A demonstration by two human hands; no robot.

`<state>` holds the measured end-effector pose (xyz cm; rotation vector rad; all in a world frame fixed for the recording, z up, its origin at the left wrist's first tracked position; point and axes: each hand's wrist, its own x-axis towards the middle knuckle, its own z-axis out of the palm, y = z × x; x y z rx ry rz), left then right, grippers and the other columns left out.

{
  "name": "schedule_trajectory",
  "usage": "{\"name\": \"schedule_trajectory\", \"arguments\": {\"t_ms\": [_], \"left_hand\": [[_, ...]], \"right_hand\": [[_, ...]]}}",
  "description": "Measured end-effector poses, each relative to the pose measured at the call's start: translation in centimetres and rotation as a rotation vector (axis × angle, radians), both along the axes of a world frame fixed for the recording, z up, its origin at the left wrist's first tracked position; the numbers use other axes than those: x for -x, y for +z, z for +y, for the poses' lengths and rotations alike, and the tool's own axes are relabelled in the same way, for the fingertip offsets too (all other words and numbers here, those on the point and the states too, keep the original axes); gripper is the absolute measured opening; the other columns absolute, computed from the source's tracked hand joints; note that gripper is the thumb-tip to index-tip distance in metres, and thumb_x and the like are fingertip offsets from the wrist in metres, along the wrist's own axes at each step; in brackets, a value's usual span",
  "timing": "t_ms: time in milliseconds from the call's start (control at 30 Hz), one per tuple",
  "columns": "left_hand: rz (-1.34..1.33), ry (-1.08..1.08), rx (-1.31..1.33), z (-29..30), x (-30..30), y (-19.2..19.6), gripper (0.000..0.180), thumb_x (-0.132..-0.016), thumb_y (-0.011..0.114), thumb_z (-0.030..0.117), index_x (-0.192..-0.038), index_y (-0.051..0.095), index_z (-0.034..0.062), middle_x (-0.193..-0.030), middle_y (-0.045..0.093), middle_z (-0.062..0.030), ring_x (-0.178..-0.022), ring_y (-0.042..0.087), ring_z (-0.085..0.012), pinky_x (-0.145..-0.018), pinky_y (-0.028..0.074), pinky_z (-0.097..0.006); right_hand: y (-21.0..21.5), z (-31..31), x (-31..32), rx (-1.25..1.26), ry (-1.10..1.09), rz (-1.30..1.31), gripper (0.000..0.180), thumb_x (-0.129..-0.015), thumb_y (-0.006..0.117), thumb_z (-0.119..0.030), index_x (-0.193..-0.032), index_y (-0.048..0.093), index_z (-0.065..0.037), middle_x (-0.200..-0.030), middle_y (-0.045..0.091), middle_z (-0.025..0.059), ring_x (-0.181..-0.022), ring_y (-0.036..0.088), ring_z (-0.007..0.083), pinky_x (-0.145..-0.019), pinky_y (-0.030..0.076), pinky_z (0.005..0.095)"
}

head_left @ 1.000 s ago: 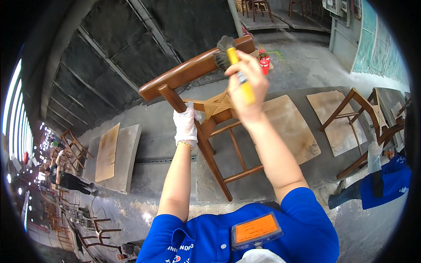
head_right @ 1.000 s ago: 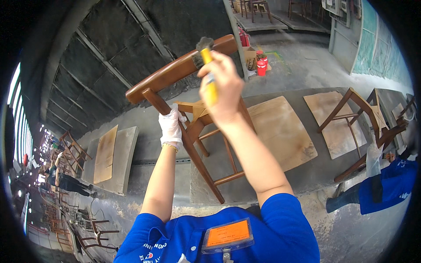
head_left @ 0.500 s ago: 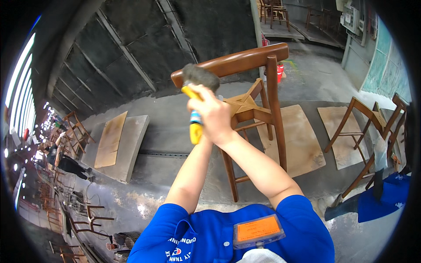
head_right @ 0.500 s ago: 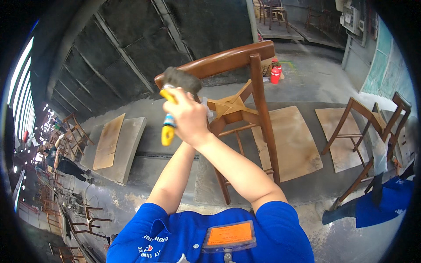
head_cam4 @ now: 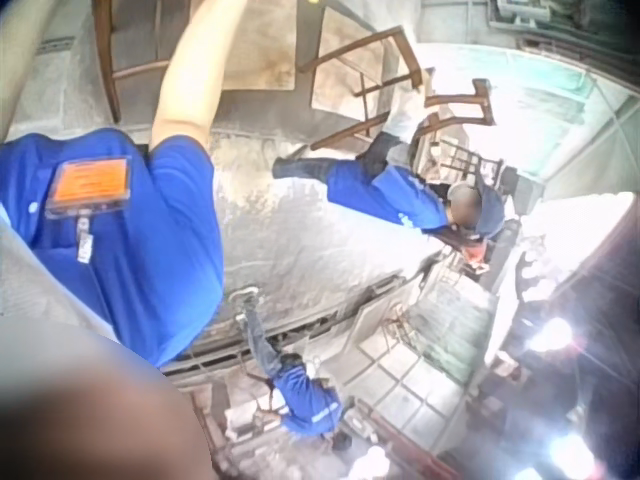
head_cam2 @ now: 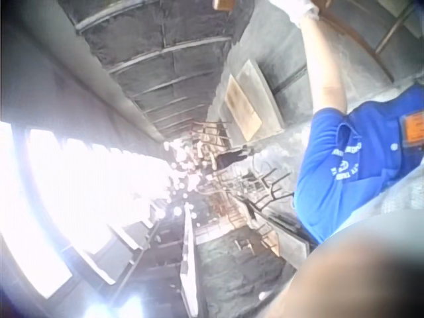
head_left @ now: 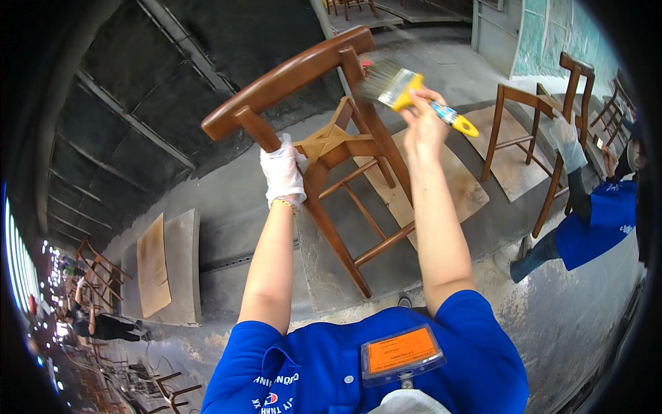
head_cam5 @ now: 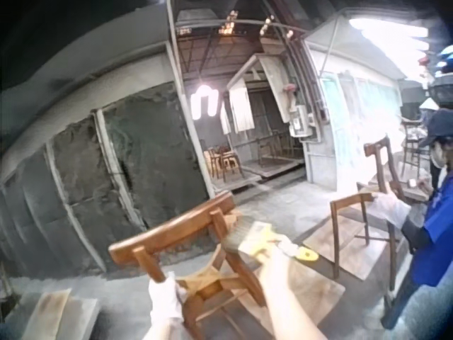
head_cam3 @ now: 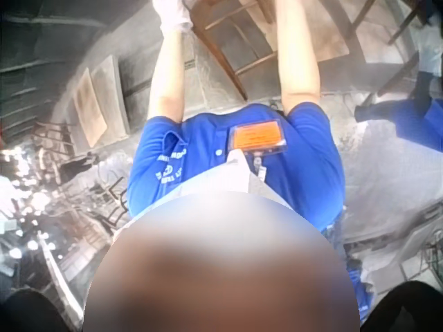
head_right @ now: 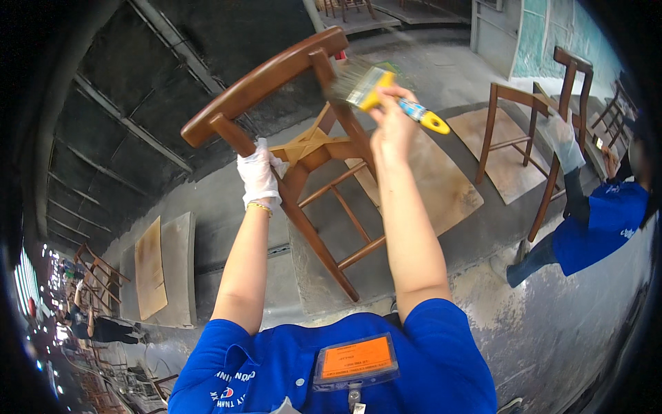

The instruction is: The person uses a yellow-handled brush to wipe and clean a wooden chair. They hold the chair with one gloved hand and brush its legs, seat frame, and backrest in repeated strokes, repositioning the chair as needed to reach different areas.

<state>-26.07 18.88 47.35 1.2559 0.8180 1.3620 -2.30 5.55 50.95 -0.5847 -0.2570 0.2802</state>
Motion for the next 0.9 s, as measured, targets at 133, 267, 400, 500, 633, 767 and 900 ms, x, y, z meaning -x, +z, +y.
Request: {"name": "schedule_trajectory", "arguments": {"t_ms": [133,267,400,500,633,767,900], "left_hand": [[0.026,0.009,-0.028,0.5,0.0,-0.3,0.017,-0.101,0.074,0.018,-0.097,0.061,0.0083,-0.067,0.060,-0.0032,-0.057,0.060,-0.0154,-0.060,0.049,-0.034],[-0.005,0.008,-0.003,1.3,-0.1,-0.3,0.017,-0.098,0.073,0.016,-0.089,0.061,0.0084,-0.063,0.059,-0.0043,-0.055,0.059,-0.0174,-0.060,0.049,-0.035],[0.034,0.011,-0.062,3.1,-0.5,-0.3,0.032,-0.098,0.072,0.017,-0.070,0.059,0.0083,-0.059,0.058,-0.0058,-0.057,0.060,-0.0189,-0.064,0.051,-0.036],[0.095,0.028,-0.135,5.1,-1.1,-0.4,0.035,-0.099,0.072,0.019,-0.068,0.058,0.0085,-0.058,0.057,-0.0057,-0.058,0.061,-0.0194,-0.065,0.053,-0.036],[0.069,0.008,-0.090,7.6,-2.2,-0.2,0.033,-0.101,0.073,0.018,-0.073,0.061,0.0062,-0.060,0.056,-0.0036,-0.057,0.056,-0.0165,-0.064,0.052,-0.037],[-0.005,-0.030,-0.035,9.6,-3.4,0.0,0.037,-0.103,0.072,0.013,-0.070,0.057,0.0094,-0.064,0.052,-0.0017,-0.057,0.049,-0.0134,-0.063,0.051,-0.035],[0.047,0.005,-0.040,11.4,-3.6,0.1,0.039,-0.103,0.073,0.017,-0.068,0.056,0.0094,-0.064,0.052,-0.0013,-0.059,0.049,-0.0133,-0.068,0.054,-0.036]], "right_hand": [[-4.6,1.8,1.6,-0.032,0.147,0.012,0.020,-0.098,0.074,0.004,-0.105,0.063,-0.011,-0.133,0.070,0.0114,-0.117,0.072,0.0264,-0.088,0.064,0.0468],[-18.1,-5.2,1.9,0.252,0.057,0.253,0.018,-0.098,0.076,0.001,-0.104,0.065,-0.012,-0.138,0.070,0.0099,-0.117,0.071,0.0216,-0.083,0.062,0.0409],[-31.3,-15.5,2.9,0.510,-0.109,0.430,0.018,-0.098,0.075,0.002,-0.102,0.065,-0.013,-0.122,0.073,0.0094,-0.106,0.074,0.0236,-0.081,0.065,0.0421],[-37.2,-18.5,0.6,0.542,-0.096,0.611,0.022,-0.095,0.076,0.004,-0.104,0.066,-0.013,-0.115,0.074,0.0106,-0.097,0.076,0.0258,-0.077,0.066,0.0431],[-43.8,-21.1,-4.2,0.538,-0.053,0.494,0.015,-0.093,0.074,0.004,-0.095,0.070,-0.010,-0.094,0.074,0.0075,-0.078,0.075,0.0222,-0.061,0.060,0.0388],[-47.6,-23.9,-4.8,1.278,-0.367,0.527,0.009,-0.093,0.075,-0.005,-0.087,0.075,-0.011,-0.088,0.076,0.0070,-0.079,0.076,0.0233,-0.065,0.060,0.0407],[-44.8,-20.2,-1.2,1.188,-0.394,0.349,0.024,-0.083,0.075,0.012,-0.076,0.073,-0.011,-0.087,0.076,0.0050,-0.080,0.072,0.0163,-0.077,0.058,0.0330]]}}
